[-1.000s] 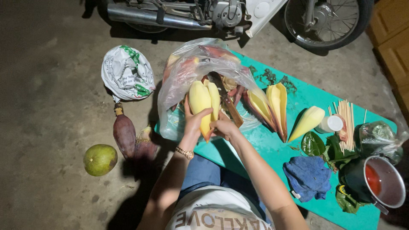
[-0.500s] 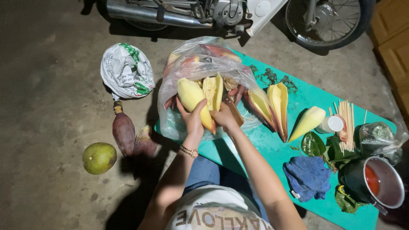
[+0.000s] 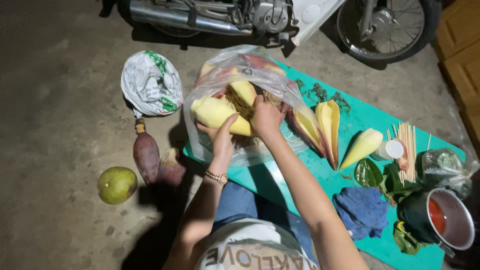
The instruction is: The person sits on the floor and uses a knife to peel the outer layers of banana blossoms, placing the peeled pieces on a green tray. They handle multiple blossoms, removing the outer bracts and inner parts, and arrange them alongside other ingredients.
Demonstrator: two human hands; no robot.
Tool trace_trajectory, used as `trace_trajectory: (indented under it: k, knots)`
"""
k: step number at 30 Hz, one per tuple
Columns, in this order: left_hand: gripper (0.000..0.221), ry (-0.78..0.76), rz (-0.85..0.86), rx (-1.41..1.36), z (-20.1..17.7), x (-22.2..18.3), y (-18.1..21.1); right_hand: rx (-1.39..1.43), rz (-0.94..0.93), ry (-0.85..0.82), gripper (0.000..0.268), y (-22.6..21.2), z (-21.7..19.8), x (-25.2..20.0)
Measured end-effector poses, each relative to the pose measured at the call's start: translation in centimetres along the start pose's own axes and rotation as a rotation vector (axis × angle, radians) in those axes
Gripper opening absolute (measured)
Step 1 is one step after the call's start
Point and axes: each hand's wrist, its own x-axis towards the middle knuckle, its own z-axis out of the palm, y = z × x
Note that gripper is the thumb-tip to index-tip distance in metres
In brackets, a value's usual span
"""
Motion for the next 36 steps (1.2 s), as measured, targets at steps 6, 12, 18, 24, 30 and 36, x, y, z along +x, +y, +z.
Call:
trace_trajectory:
  k: [6, 12, 18, 24, 30, 36]
  knots:
    - [0.128, -0.035, 0.231, 0.070, -2.0, 1.1, 2.3, -0.145, -0.188, 0.099, 0.026, 3.0, -1.6, 2.1]
    - [0.132, -0.147, 0.106, 0.107, -2.0, 0.8, 1.4, 0.015, -0.205, 0.129, 0.045, 2.8, -3.8, -0.5]
    - [0.127, -0.225, 0.030, 0.091, -1.6, -0.5, 0.2, 0.281, 0.093, -0.024, 0.029, 4.8, -4.0, -2.7]
    - [0.110, -0.302, 0.060, 0.214, -1.8, -1.2, 0.5, 0.451, 0.047, 0.046, 0.040, 6.2, -4.6, -3.4]
    - [0.114, -0.371, 0.087, 0.280, -3.3, -0.7, 1.0, 1.135, 0.488, -0.396, 0.019, 10.9, -8.2, -7.1]
    - [0.114, -0.367, 0.003, 0.455, -3.8, 0.0, -0.5, 1.208, 0.615, 0.117, 0.021, 18.9, -12.2, -10.3]
